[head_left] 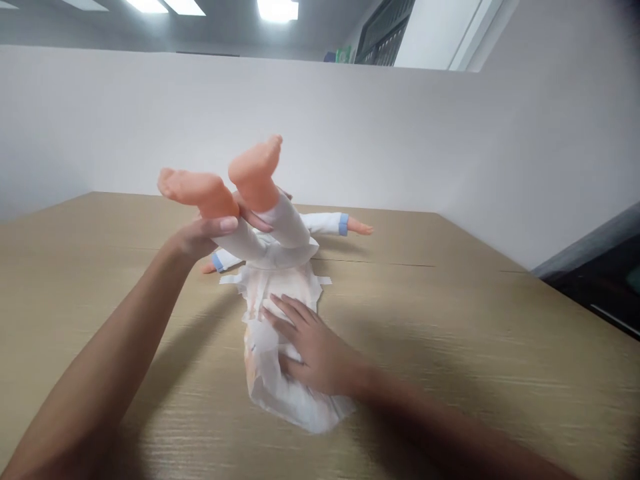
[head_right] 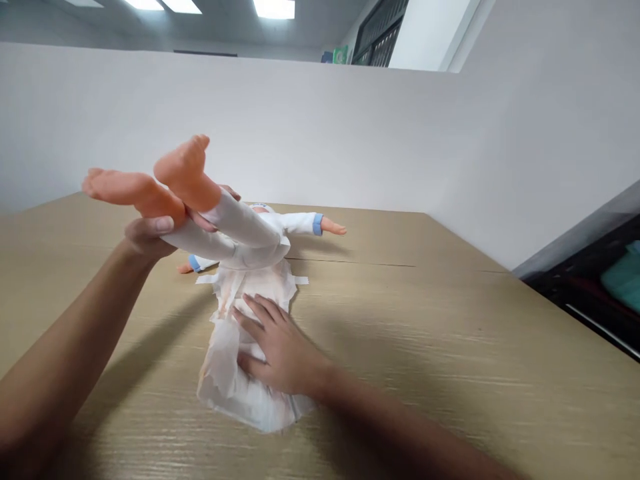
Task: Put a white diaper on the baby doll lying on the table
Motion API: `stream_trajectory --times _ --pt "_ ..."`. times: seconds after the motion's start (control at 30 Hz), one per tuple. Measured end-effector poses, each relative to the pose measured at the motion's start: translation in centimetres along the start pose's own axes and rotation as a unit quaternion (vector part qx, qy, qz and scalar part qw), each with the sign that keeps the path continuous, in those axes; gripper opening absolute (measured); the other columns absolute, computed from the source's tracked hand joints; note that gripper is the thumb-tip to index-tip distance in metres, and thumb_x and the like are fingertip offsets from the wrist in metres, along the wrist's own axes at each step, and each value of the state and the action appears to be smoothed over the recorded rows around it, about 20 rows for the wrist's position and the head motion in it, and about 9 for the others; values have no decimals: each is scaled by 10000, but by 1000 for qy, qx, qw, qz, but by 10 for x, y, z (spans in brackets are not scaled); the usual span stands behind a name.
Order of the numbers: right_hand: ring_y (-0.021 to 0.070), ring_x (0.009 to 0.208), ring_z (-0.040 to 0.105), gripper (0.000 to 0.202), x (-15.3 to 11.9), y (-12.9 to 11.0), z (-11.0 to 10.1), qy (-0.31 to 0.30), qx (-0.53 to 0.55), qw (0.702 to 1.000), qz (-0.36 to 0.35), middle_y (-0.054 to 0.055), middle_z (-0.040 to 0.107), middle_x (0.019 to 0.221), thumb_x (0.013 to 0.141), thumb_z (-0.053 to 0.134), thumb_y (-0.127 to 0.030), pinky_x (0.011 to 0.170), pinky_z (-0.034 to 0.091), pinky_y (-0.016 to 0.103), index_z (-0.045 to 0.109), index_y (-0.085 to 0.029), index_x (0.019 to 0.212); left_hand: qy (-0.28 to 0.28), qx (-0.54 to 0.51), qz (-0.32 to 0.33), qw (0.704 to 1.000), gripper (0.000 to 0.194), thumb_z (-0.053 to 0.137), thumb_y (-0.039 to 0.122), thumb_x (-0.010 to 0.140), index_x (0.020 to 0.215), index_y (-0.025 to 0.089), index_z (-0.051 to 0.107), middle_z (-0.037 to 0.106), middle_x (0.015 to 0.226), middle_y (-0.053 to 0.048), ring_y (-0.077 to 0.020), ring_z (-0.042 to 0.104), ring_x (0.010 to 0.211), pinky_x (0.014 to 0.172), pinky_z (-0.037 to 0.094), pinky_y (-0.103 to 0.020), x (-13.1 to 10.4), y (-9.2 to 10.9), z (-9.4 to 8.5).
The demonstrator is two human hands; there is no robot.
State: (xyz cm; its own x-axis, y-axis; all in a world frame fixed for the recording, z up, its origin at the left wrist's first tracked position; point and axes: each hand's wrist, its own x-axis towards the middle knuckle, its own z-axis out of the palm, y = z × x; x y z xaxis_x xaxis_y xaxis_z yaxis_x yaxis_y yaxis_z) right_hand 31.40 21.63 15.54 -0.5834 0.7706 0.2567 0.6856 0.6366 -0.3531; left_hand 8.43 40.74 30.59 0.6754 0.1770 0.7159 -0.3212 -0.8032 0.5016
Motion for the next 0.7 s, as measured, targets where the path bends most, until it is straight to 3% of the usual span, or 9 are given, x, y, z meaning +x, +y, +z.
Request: stream_trajectory --times 0.1,0.27,0.57,0.7 --pt "365 1656 274 730 5 3 0 -4 0 1000 -5 107 300 1801 1056 648 -433 1331 310 624 358 -299 1712 10 -97 25 995 372 689 568 838 972 265 858 771 1259 -61 -348 685 1154 1082 530 -543 1 -3 -8" --pt "370 1657 289 748 13 14 0 1 4 1000 -22 89 304 1800 1038 668 -377 1316 344 633 354 -331 1715 73 -113 -17 991 379 755 604 771 877 250 840 803 1112 -75 -371 682 1072 1052 533 -574 -3 -3 -14" --pt "401 1619 352 709 14 20 4 22 17 1000 -11 94 327 1791 1042 675 -434 1299 381 636 415 -305 1689 -22 -130 -22 991 346 769 565 764 889 254 856 771 1051 -83 -357 698 1015 1013 556 -563 4 4 4" --pt "354 1563 428 780 14 18 1 41 31 999 -3 99 446 1728 1037 692 -458 1282 407 580 345 -286 1715 -27 -115 -27 993 342 777 576 795 883 255 857 758 1221 -81 -393 673 1180 1147 493 -602 5 7 10"
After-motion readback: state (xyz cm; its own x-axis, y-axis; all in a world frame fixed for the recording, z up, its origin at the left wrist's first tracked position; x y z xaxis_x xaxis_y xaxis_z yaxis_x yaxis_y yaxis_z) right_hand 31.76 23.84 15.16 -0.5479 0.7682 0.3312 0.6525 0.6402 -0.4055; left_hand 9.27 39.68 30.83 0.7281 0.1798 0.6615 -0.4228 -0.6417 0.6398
